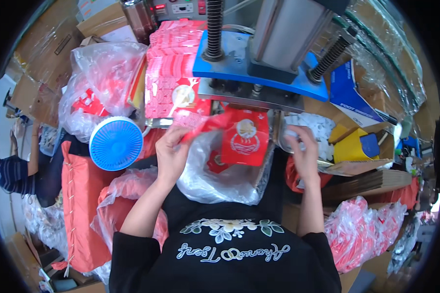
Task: Manually placing small red packets into a larger clear plastic bag at a factory workstation.
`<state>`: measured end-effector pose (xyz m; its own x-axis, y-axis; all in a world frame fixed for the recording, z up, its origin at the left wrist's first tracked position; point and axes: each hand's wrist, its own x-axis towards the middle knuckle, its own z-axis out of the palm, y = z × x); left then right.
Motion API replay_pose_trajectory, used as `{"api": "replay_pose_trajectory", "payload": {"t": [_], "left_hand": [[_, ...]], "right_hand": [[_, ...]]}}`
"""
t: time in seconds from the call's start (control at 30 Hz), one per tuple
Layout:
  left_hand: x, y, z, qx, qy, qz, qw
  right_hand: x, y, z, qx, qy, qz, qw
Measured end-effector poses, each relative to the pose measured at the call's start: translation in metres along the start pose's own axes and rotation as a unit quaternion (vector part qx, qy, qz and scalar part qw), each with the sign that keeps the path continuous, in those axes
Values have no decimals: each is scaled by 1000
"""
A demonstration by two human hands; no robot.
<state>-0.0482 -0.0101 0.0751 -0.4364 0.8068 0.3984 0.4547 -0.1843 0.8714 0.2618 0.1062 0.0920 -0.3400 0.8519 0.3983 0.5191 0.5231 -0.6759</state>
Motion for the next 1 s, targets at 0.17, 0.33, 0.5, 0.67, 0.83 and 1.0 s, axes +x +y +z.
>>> {"api": "replay_pose_trajectory", "payload": {"t": [0.17, 0.33, 0.5, 0.67, 0.83, 1.0], "left_hand": [[-36, -24, 34, -53, -111, -83, 989], [-52, -22, 47, -85, -223, -135, 962], [-35, -31, 71, -114, -227, -212, 944], [2, -6, 93, -291, -119, -364, 877], [20, -6, 101, -398, -85, -411, 816], [38, -18, 72, -147, -133, -252, 947]], "right_hand": [[18, -55, 22, -24, -100, -181, 978], [18, -51, 32, -25, -260, -179, 949], [15, -34, 42, 85, -179, -11, 980], [28, -5, 19, -41, -16, 19, 999], [27, 40, 19, -233, -23, 10, 972], [29, 52, 31, -290, -10, -4, 957]]}}
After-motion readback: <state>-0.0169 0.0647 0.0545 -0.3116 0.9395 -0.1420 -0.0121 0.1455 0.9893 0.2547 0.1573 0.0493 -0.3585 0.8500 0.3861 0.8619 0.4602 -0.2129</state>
